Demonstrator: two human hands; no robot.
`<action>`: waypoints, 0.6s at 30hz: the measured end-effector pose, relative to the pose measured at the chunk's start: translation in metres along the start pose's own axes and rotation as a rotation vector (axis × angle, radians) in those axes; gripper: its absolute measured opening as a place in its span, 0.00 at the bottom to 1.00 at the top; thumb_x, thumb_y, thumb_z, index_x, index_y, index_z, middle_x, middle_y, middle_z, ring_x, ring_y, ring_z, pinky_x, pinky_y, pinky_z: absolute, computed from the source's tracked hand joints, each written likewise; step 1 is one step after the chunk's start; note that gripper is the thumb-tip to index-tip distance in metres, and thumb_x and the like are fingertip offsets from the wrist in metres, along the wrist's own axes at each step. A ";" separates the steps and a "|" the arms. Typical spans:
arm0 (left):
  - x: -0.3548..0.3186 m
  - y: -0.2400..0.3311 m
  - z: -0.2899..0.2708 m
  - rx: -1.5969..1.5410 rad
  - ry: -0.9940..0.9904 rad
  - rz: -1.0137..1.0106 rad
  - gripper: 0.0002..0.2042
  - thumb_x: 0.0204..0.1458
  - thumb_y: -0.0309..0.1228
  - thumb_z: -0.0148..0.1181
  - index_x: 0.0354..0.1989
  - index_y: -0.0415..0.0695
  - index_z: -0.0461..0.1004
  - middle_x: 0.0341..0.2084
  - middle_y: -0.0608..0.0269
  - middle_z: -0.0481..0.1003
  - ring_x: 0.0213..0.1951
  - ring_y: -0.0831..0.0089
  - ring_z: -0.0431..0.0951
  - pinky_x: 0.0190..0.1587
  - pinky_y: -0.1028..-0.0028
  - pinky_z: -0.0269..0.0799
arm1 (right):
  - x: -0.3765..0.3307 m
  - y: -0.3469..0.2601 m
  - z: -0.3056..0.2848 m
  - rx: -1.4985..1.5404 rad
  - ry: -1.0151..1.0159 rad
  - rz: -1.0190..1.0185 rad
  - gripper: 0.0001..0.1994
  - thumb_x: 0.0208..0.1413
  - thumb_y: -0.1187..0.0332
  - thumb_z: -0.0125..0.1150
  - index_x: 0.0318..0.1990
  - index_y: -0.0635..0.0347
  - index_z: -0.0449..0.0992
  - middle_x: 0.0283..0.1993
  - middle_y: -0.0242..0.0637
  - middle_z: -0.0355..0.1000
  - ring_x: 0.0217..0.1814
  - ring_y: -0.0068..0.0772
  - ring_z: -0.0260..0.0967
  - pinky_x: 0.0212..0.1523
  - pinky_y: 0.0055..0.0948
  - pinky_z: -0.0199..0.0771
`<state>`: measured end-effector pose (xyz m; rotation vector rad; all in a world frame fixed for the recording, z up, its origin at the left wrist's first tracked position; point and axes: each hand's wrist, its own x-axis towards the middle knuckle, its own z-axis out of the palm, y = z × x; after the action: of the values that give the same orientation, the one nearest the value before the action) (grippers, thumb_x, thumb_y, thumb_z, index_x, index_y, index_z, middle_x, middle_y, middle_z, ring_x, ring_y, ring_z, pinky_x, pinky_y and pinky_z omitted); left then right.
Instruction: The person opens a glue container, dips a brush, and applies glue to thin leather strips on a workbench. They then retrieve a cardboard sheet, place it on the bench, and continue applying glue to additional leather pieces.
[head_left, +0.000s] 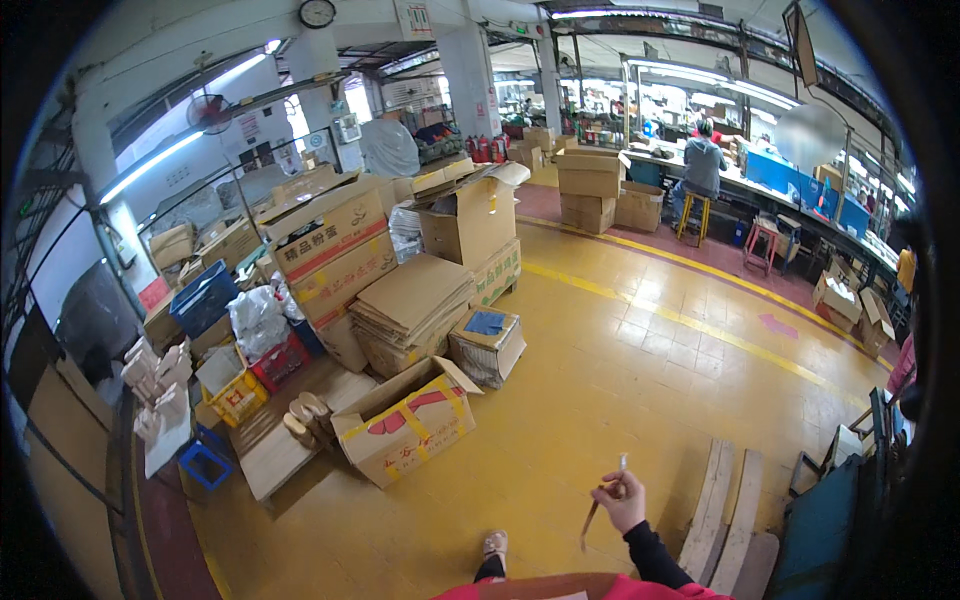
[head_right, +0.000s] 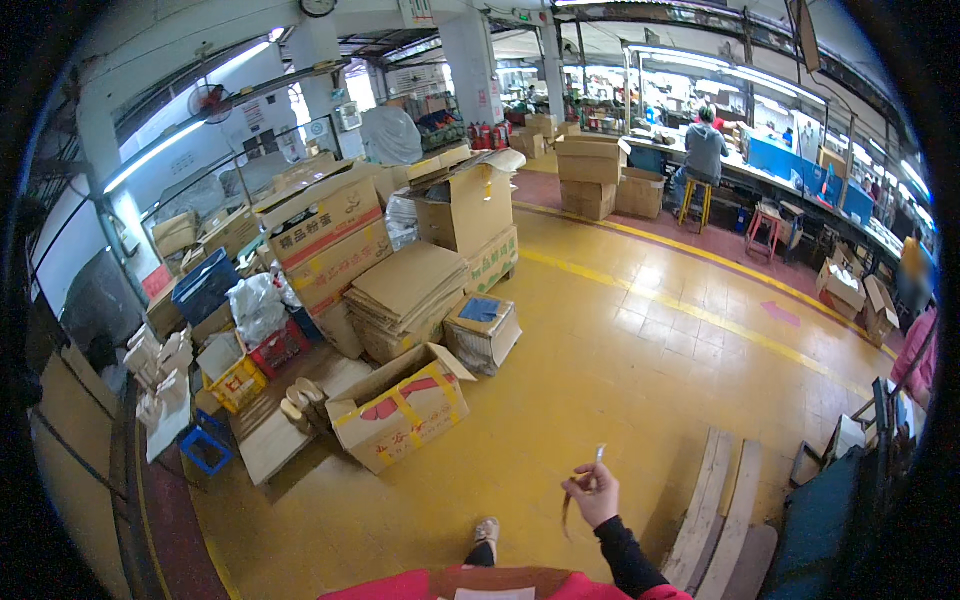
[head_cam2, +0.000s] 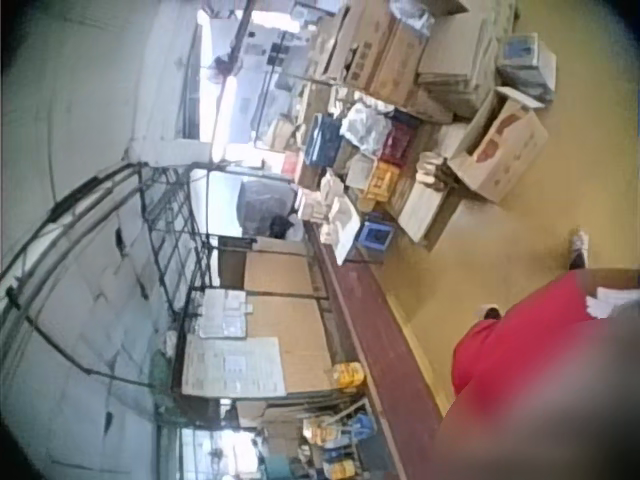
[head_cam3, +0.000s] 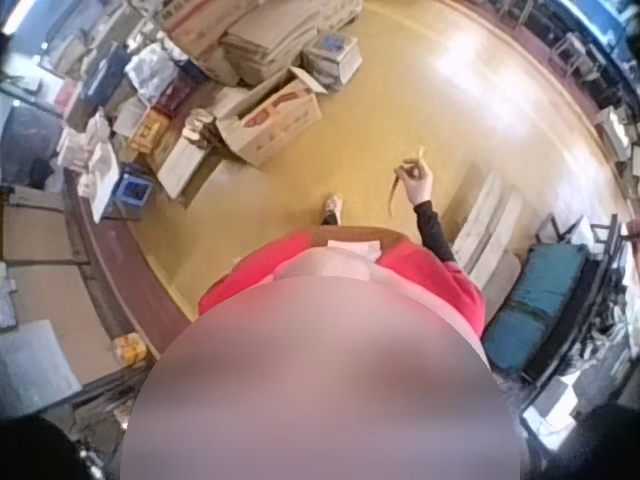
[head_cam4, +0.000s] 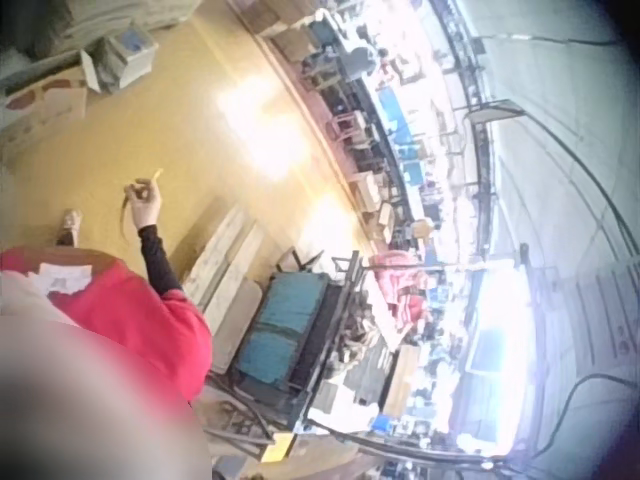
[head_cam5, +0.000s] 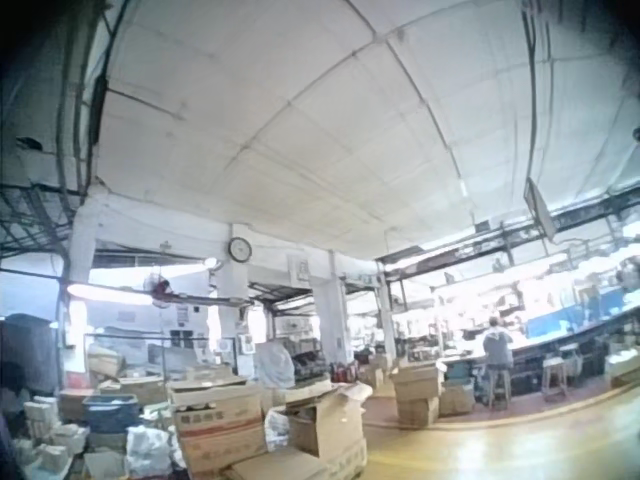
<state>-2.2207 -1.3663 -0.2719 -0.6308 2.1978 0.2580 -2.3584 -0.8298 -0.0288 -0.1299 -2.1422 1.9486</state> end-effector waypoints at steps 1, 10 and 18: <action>0.017 0.017 -0.021 0.048 -0.029 0.045 0.16 0.48 0.41 0.46 0.26 0.44 0.77 0.26 0.53 0.76 0.30 0.58 0.75 0.35 0.59 0.69 | 0.016 0.004 0.008 0.009 0.064 0.047 0.13 0.40 0.79 0.66 0.33 0.62 0.69 0.20 0.27 0.66 0.23 0.15 0.64 0.26 0.17 0.65; 0.209 0.311 -0.279 -0.379 0.185 0.444 0.16 0.38 0.46 0.61 0.20 0.44 0.74 0.22 0.55 0.76 0.27 0.65 0.76 0.33 0.66 0.71 | 0.226 0.022 0.028 0.019 0.429 0.034 0.12 0.40 0.81 0.64 0.32 0.62 0.69 0.21 0.28 0.67 0.23 0.15 0.63 0.25 0.16 0.65; 0.238 0.566 -0.532 -1.193 0.026 0.694 0.14 0.48 0.40 0.61 0.35 0.45 0.70 0.28 0.69 0.73 0.28 0.80 0.74 0.28 0.78 0.69 | 0.475 0.056 0.016 -0.016 0.471 0.001 0.12 0.42 0.83 0.61 0.33 0.63 0.67 0.18 0.28 0.65 0.21 0.17 0.65 0.26 0.17 0.67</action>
<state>-2.9955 -1.1704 -0.1237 -0.4044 2.0333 1.9904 -2.8265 -0.7314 -0.0295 -0.5348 -1.8437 1.6894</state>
